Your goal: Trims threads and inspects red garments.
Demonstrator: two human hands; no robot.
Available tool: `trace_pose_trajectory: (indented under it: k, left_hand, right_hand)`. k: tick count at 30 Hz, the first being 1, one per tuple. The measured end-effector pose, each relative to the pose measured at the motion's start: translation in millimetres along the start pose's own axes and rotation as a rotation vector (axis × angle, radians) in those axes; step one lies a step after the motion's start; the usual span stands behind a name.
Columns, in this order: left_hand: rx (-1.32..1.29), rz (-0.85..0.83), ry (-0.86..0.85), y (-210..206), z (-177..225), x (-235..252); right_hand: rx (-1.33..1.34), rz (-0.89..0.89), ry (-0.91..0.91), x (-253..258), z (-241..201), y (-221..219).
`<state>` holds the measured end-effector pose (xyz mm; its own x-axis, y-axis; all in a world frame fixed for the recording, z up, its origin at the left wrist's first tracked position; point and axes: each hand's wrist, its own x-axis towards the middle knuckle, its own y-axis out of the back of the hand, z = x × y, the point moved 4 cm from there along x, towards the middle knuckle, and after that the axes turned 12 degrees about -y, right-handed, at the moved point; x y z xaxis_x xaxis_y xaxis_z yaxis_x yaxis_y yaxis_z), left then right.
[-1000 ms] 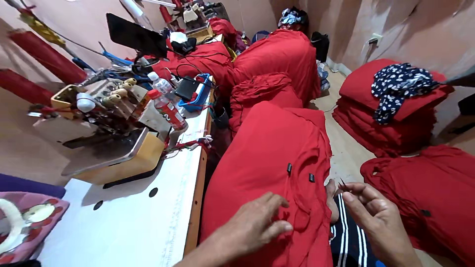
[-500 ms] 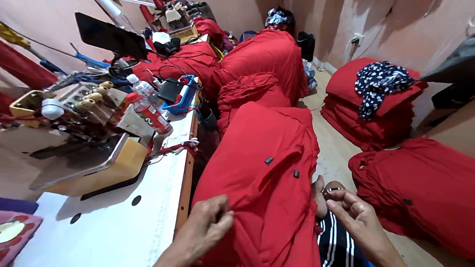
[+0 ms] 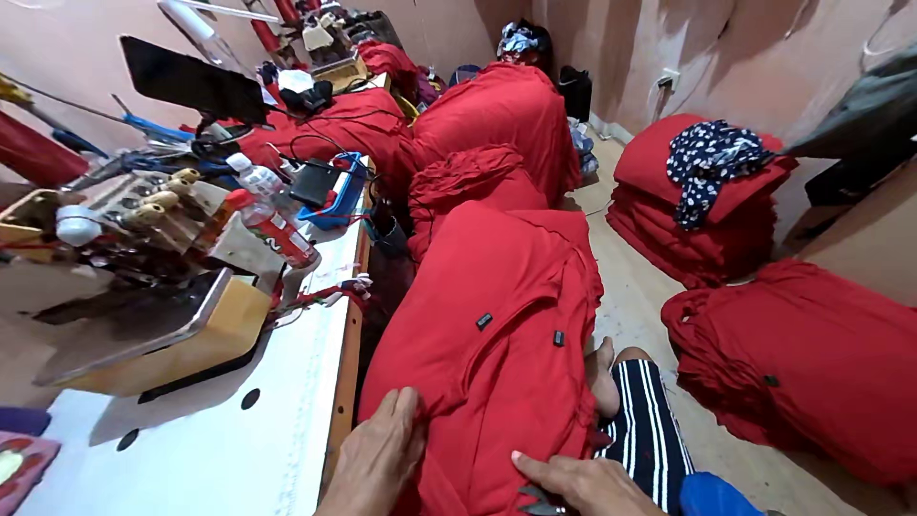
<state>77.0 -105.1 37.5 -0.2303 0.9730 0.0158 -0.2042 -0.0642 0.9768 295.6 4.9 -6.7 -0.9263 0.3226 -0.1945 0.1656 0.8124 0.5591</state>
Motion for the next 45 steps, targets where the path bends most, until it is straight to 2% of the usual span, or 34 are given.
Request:
trace_pose_trajectory:
  k: [4, 6, 9, 11, 13, 14, 17, 21, 25, 29, 31, 37, 45]
  left_hand:
    - [0.06, 0.126, -0.283, 16.0, 35.9, 25.9]
    - [0.08, 0.137, -0.406, 16.3, 60.8, 46.3]
    - [-0.055, -0.023, -0.532, -2.4, 93.9, 84.8]
    - [-0.149, -0.189, -0.534, -23.7, 107.8, 109.1]
    - [-0.165, -0.276, -0.51, -44.9, 113.7, 121.4]
    - [-0.154, -0.26, -0.511, -52.9, 114.6, 122.3]
    - [-0.104, -0.051, -0.577, -65.4, 108.7, 113.1]
    - [-0.208, 0.089, -0.626, -70.8, 98.8, 110.4]
    - [-0.387, 0.103, -0.557, -72.0, 94.4, 120.3]
    - [-0.549, 0.103, -0.554, -58.0, 85.0, 128.0]
    - [-0.568, 0.099, -0.575, -54.9, 79.9, 131.0]
    - [-0.576, 0.106, -0.587, -50.0, 79.6, 132.4]
    - [-0.476, 0.061, -0.632, -43.4, 85.1, 130.1]
  right_hand:
    - [-0.094, -0.067, -0.003, 4.3, -7.0, 2.8]
    - [-0.119, -0.071, -0.013, 4.9, -8.7, 1.6]
    - [-0.108, -0.065, -0.011, 5.3, -6.0, 0.0]
    - [-0.086, -0.044, 0.0, 4.0, -4.4, 0.0]
    - [-0.07, -0.013, 0.005, 1.2, -3.5, 0.3]
    - [-0.062, -0.006, 0.001, 0.1, -2.2, 0.5]
    - [-0.019, 0.015, 0.016, -1.9, 3.4, -0.9]
    - [0.078, 0.044, 0.076, -6.6, 11.3, 3.5]
    - [0.274, 0.192, 0.105, -16.4, 32.0, 21.8]
    - [0.353, 0.5, -0.116, -13.6, 68.3, 54.4]
    - [0.353, 0.599, -0.193, -7.8, 82.2, 65.1]
    - [0.356, 0.639, -0.154, 8.1, 76.2, 69.1]
    - [0.051, 0.677, -0.163, 25.4, 59.5, 64.0]
